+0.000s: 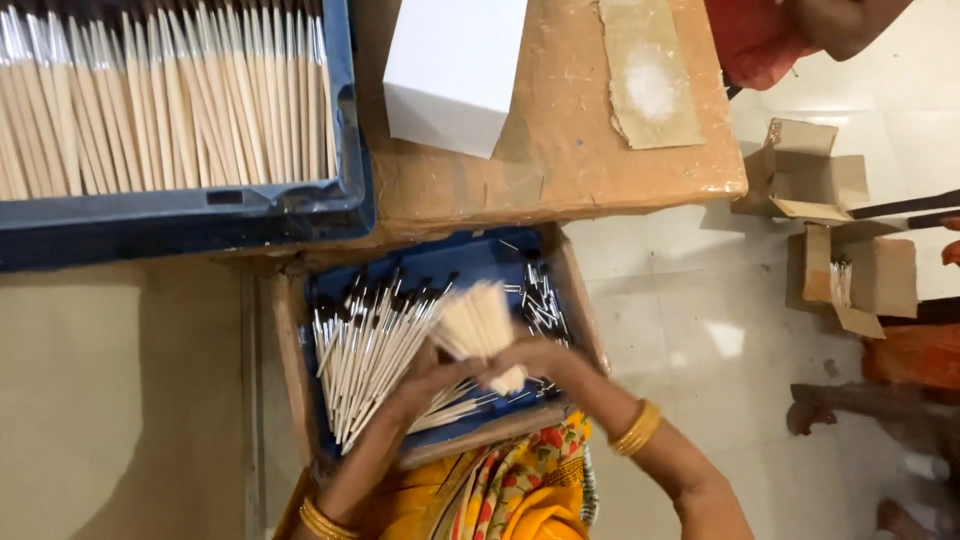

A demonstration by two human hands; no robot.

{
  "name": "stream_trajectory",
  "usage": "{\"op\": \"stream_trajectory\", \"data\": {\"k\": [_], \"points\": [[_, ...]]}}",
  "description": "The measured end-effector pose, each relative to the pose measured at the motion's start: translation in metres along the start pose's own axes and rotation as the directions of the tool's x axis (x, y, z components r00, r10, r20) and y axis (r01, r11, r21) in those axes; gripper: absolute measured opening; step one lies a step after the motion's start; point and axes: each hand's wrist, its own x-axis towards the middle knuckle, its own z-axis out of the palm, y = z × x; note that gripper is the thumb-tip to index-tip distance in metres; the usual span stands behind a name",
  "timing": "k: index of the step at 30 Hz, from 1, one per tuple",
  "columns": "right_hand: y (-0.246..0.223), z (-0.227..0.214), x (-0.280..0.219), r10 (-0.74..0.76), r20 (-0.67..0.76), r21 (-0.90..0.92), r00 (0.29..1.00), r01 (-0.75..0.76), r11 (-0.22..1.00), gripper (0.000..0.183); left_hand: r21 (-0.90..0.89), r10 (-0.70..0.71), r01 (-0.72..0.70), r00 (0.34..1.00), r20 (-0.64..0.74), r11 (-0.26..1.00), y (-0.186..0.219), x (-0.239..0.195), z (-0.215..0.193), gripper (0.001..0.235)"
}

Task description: Sorting and bundling thin wooden brushes or sticks in a factory setting.

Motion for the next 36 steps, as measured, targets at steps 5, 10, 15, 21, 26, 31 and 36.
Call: {"op": "stream_trajectory", "data": {"k": [5,10,15,21,26,31,36], "points": [[0.089,0.012,0.005,0.244,0.140,0.149,0.960,-0.264,0.953,0.062,-0.091,-0.240,0.232,0.966,-0.094,0.968,-0.073,-0.024,-0.009,0.060],[0.026,0.074,-0.029,0.089,0.094,-0.081,0.992,-0.081,0.993,0.047,-0.172,-0.403,0.367,0.866,-0.295,0.914,-0.052,-0.026,-0.005,0.048],[0.001,0.070,-0.096,0.116,-0.052,-0.701,0.992,-0.119,0.703,0.054,-0.381,-0.237,0.094,0.907,-0.349,0.920,-0.081,-0.033,-0.050,0.043],[0.024,0.056,-0.132,-0.235,-0.074,-0.994,0.969,-0.052,0.098,0.053,-0.381,-0.299,0.150,0.879,-0.371,0.912,-0.062,-0.060,-0.045,0.043],[0.016,0.034,-0.111,-0.339,-0.168,-0.985,0.926,-0.147,0.087,0.051,-0.361,-0.327,0.219,0.904,-0.274,0.906,-0.075,-0.074,-0.045,0.049],[-0.004,-0.001,-0.079,-0.458,-0.089,-0.992,0.885,-0.122,-0.042,0.038,-0.291,-0.372,0.307,0.906,-0.203,0.906,-0.079,-0.078,-0.041,0.072],[-0.038,0.006,-0.075,-0.566,-0.038,-0.999,0.824,-0.026,0.029,0.032,-0.268,-0.390,0.331,0.897,-0.210,0.905,-0.071,-0.071,-0.039,0.076]]}}
